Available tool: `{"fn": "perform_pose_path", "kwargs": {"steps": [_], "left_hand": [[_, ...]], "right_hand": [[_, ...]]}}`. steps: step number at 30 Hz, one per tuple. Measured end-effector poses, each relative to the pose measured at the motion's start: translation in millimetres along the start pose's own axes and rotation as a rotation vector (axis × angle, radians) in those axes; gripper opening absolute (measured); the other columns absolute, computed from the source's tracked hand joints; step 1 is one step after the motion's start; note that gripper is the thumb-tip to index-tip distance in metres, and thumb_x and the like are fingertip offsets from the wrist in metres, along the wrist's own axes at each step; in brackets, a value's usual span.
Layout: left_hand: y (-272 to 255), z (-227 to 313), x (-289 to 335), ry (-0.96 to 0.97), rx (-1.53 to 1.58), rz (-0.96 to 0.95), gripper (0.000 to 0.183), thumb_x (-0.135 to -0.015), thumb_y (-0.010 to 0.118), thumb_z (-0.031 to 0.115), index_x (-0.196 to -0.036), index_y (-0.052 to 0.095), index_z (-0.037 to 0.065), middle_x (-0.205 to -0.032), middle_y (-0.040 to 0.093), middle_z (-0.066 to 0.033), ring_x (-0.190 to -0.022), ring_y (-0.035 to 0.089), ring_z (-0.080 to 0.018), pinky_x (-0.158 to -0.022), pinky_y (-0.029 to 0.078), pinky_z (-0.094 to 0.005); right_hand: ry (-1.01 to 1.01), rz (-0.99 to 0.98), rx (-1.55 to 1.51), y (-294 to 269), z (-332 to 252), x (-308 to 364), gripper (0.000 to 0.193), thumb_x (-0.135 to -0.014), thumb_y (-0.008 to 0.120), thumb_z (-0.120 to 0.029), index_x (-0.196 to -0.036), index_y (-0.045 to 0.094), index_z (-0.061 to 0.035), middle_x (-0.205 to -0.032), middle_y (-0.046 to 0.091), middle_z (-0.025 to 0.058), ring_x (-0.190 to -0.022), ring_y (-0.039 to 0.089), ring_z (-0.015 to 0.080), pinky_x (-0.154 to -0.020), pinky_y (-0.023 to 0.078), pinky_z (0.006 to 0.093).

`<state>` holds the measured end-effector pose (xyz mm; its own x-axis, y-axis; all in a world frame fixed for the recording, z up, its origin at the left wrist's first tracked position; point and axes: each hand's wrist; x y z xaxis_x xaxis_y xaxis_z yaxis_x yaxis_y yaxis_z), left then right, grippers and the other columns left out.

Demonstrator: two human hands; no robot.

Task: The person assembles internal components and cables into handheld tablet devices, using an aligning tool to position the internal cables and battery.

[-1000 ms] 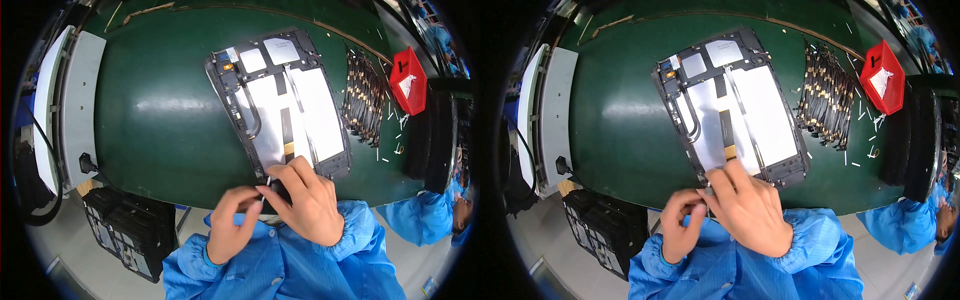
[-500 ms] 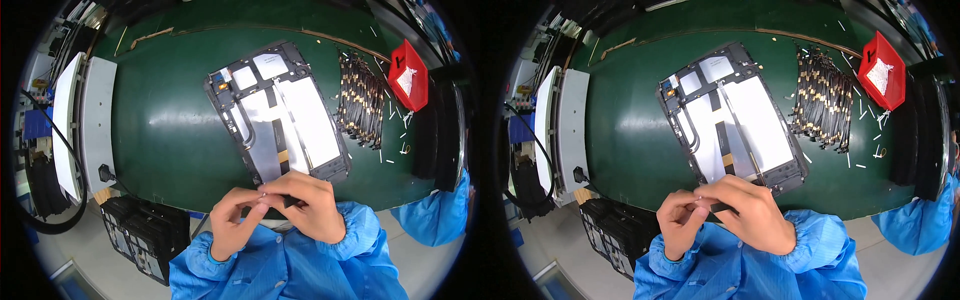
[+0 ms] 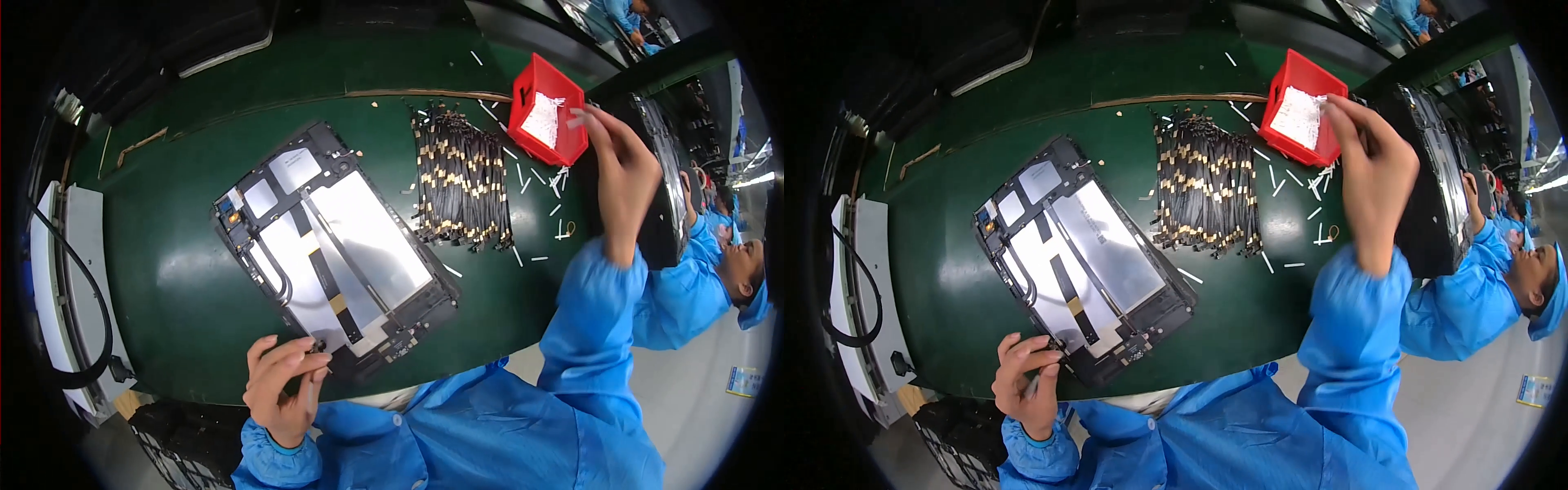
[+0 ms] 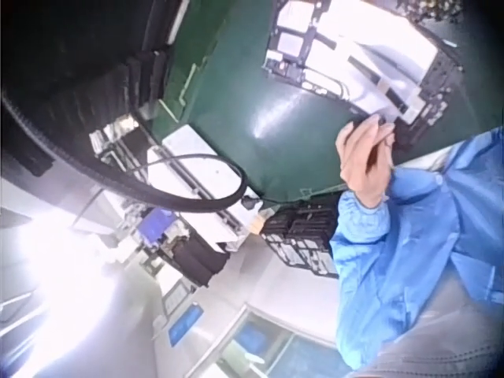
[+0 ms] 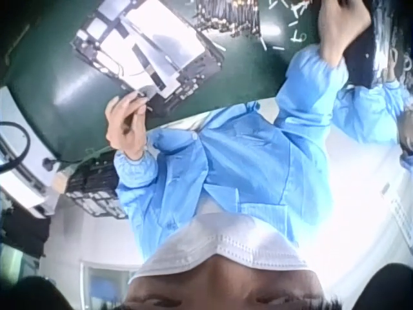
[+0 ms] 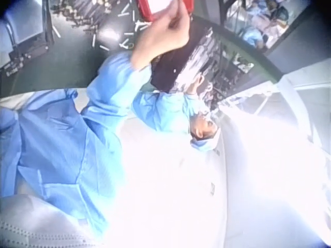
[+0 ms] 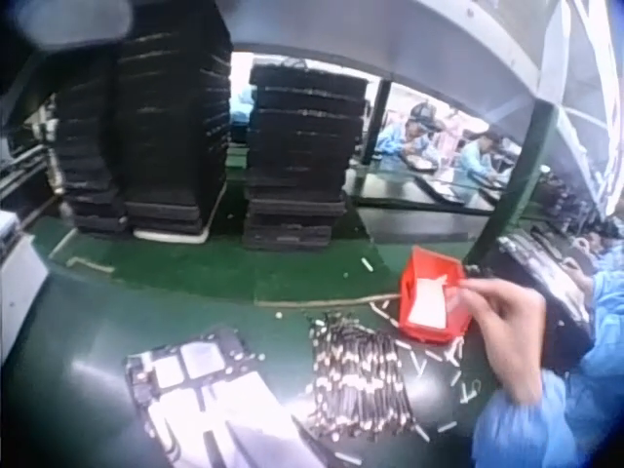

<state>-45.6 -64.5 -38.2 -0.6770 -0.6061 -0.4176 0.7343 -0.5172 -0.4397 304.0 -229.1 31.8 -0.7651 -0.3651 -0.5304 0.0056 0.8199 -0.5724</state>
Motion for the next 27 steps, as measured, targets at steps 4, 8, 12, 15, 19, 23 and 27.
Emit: {"fn": "perform_pose_path", "kwargs": {"steps": [4, 8, 12, 15, 19, 23, 27], "left_hand": [[-10.3, 1.3, -4.2, -0.018, -0.110, -0.077, 0.014, -0.071, 0.072, -0.002, -0.081, 0.067, 0.007, -0.084, 0.071, -0.0084, -0.093, 0.067, -0.0274, -0.093, 0.043, -0.0423], [-17.0, -10.0, -19.5, -0.007, -0.057, -0.079, 0.020, -0.065, 0.078, 0.008, -0.083, 0.071, 0.008, -0.103, 0.068, -0.0143, -0.110, 0.060, -0.0336, -0.098, 0.041, -0.0477], [-16.6, -33.0, -26.5, -0.099, 0.070, -0.119, 0.021, -0.066, 0.078, 0.006, -0.087, 0.073, 0.007, -0.104, 0.068, -0.0153, -0.116, 0.056, -0.0325, -0.101, 0.038, -0.0472], [-10.7, -38.7, -24.0, -0.313, 0.533, -0.050, 0.020, -0.067, 0.076, 0.002, -0.086, 0.074, 0.005, -0.103, 0.069, -0.0141, -0.114, 0.058, -0.0303, -0.102, 0.037, -0.0464], [-13.0, -39.5, -28.2, -0.250, 0.495, -0.039, 0.019, -0.066, 0.076, -0.001, -0.085, 0.074, 0.004, -0.097, 0.069, -0.0119, -0.106, 0.061, -0.0284, -0.097, 0.043, -0.0430], [-12.6, -44.8, -31.4, -0.236, 0.468, -0.045, 0.021, -0.064, 0.077, -0.001, -0.084, 0.074, 0.004, -0.094, 0.069, -0.0107, -0.101, 0.062, -0.0269, -0.091, 0.047, -0.0398], [-12.9, -43.9, -31.3, -0.206, 0.426, -0.064, 0.022, -0.064, 0.078, 0.000, -0.085, 0.074, 0.004, -0.094, 0.069, -0.0097, -0.098, 0.063, -0.0260, -0.088, 0.048, -0.0386]], "right_hand": [[-0.061, -0.214, 0.261, -3.4, 17.0, -12.5, 0.025, -0.088, 0.062, -0.014, -0.105, 0.066, 0.0033, -0.093, 0.063, 0.0113, -0.080, 0.056, 0.0141, -0.071, 0.044, 0.0255], [0.215, -0.685, -0.147, 6.9, -68.5, 54.1, 0.024, -0.090, 0.054, -0.003, -0.112, 0.060, 0.0026, -0.095, 0.049, 0.0099, -0.089, 0.051, 0.0191, -0.080, 0.041, 0.0298], [-0.154, -1.029, -0.351, 41.2, -121.7, 118.9, 0.028, -0.077, 0.063, 0.010, -0.104, 0.066, 0.0028, -0.090, 0.053, 0.0118, -0.077, 0.058, 0.0215, -0.067, 0.049, 0.0287], [-0.284, -0.926, -0.539, 69.2, -127.5, 147.0, 0.022, -0.071, 0.068, 0.005, -0.093, 0.066, 0.0042, -0.089, 0.057, 0.0114, -0.074, 0.059, 0.0237, -0.065, 0.050, 0.0319], [-0.384, -0.847, -0.456, 89.9, -126.3, 149.5, 0.024, -0.067, 0.068, 0.000, -0.090, 0.067, 0.0008, -0.089, 0.057, 0.0097, -0.076, 0.057, 0.0232, -0.067, 0.049, 0.0314], [-0.476, -0.877, -0.299, 92.4, -119.2, 145.8, 0.028, -0.063, 0.067, -0.003, -0.091, 0.068, -0.0025, -0.090, 0.057, 0.0080, -0.081, 0.054, 0.0230, -0.071, 0.048, 0.0310], [-0.493, -0.906, -0.246, 90.3, -116.9, 147.0, 0.030, -0.061, 0.067, -0.004, -0.091, 0.068, -0.0029, -0.091, 0.056, 0.0077, -0.083, 0.052, 0.0233, -0.073, 0.048, 0.0313]]}}
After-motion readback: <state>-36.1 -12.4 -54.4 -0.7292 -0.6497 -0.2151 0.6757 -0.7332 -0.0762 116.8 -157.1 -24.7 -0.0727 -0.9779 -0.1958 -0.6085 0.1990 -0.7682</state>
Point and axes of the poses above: each hand's wrist, its own x-axis away from the middle knuckle, its own y-axis out of the palm, z = x × y
